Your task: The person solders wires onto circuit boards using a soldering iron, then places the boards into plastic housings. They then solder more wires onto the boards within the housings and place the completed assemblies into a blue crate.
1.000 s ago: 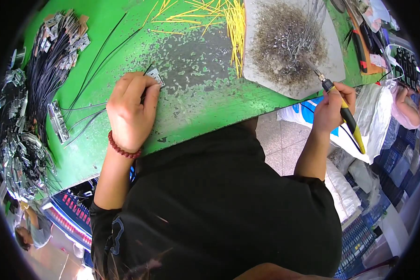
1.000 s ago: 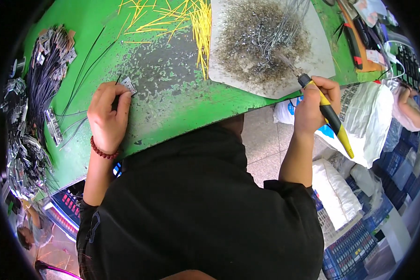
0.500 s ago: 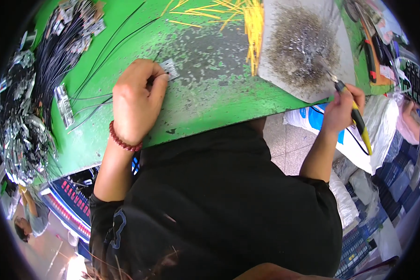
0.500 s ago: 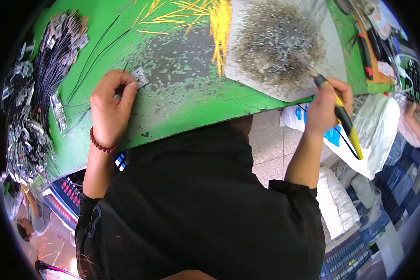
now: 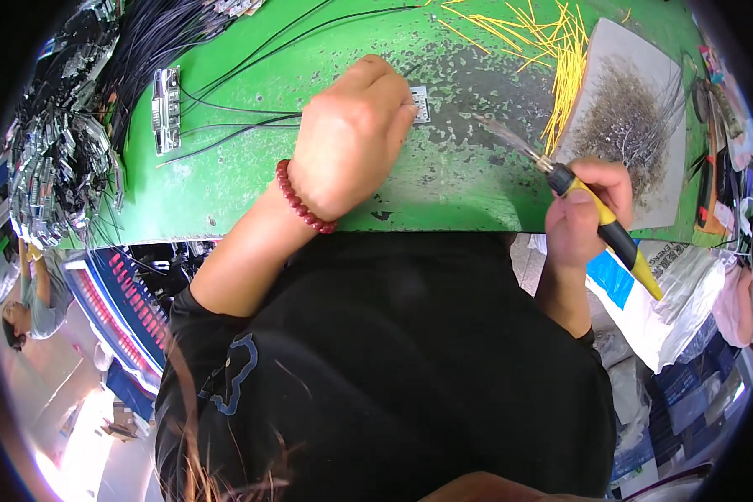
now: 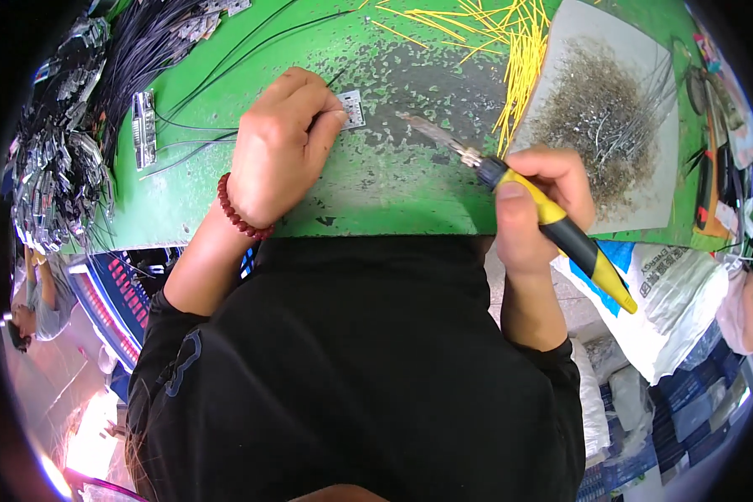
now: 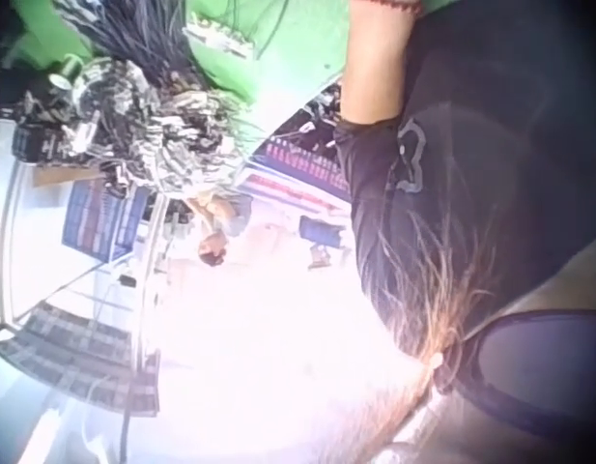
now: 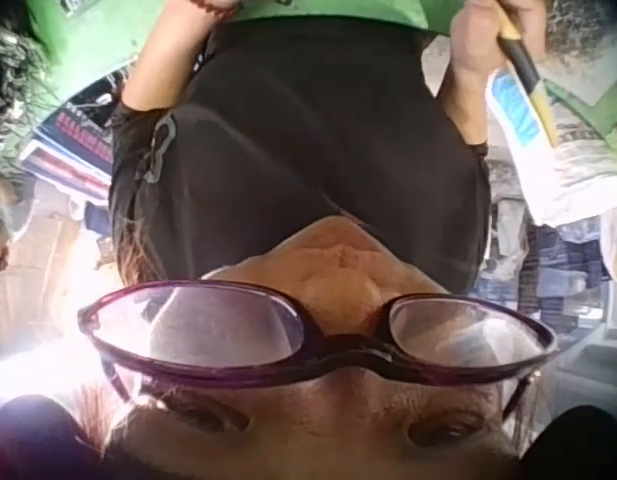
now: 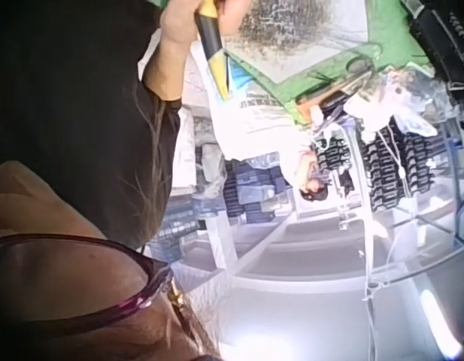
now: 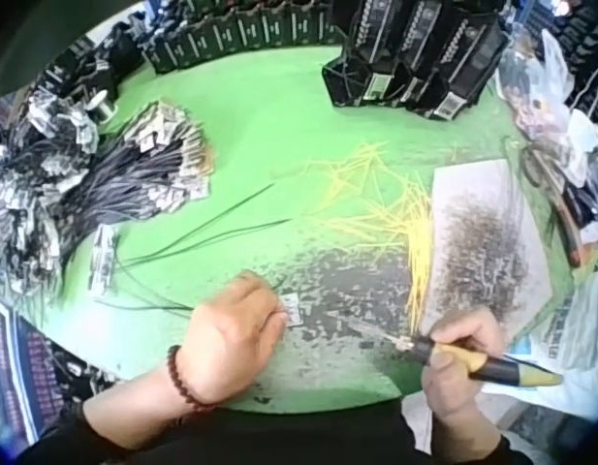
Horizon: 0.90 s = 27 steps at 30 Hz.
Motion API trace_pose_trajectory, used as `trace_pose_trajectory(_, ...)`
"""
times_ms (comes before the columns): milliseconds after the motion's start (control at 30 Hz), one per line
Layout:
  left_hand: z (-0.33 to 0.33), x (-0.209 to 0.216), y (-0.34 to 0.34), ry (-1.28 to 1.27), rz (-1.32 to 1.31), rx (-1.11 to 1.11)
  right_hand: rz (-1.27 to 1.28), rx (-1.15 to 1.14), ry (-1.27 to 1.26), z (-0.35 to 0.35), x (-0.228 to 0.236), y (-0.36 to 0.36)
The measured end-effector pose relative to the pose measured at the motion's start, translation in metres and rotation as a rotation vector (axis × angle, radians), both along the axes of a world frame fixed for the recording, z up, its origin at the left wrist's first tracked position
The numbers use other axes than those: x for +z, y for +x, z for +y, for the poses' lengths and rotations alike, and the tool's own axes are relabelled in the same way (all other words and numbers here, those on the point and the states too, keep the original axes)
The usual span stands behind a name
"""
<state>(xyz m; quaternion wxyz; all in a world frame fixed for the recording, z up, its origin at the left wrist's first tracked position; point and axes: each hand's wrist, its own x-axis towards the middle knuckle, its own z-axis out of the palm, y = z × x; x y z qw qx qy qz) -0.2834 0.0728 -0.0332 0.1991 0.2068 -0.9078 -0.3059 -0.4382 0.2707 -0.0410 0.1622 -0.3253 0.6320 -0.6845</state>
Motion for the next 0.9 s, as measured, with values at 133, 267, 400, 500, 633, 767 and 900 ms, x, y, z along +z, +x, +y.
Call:
trace_pose_trajectory(133,0.001,-0.003,-0.001,0.007,0.009,0.01,-0.023,0.068,0.028,-0.013,-0.005,0.009)
trace_pose_trajectory(267,-0.001,-0.004,-0.001,-0.009,0.041,-0.011,-0.051,0.098,0.03,-0.022,-0.008,0.015)
trace_pose_trajectory(400,-0.003,-0.006,-0.001,0.003,0.05,-0.01,-0.011,0.085,0.036,-0.028,-0.01,0.016)
trace_pose_trajectory(500,-0.003,-0.004,-0.001,0.018,0.011,-0.008,0.005,0.094,0.028,-0.027,-0.012,0.014)
trace_pose_trajectory(633,-0.004,-0.002,-0.001,0.017,-0.014,-0.022,0.03,0.095,0.057,-0.027,-0.01,0.016)
trace_pose_trajectory(767,-0.004,-0.002,-0.001,0.033,-0.016,-0.028,0.047,0.08,0.073,-0.027,-0.01,0.016)
trace_pose_trajectory(900,-0.004,-0.002,-0.001,0.036,-0.013,-0.026,0.053,0.103,0.102,-0.029,-0.008,0.017)
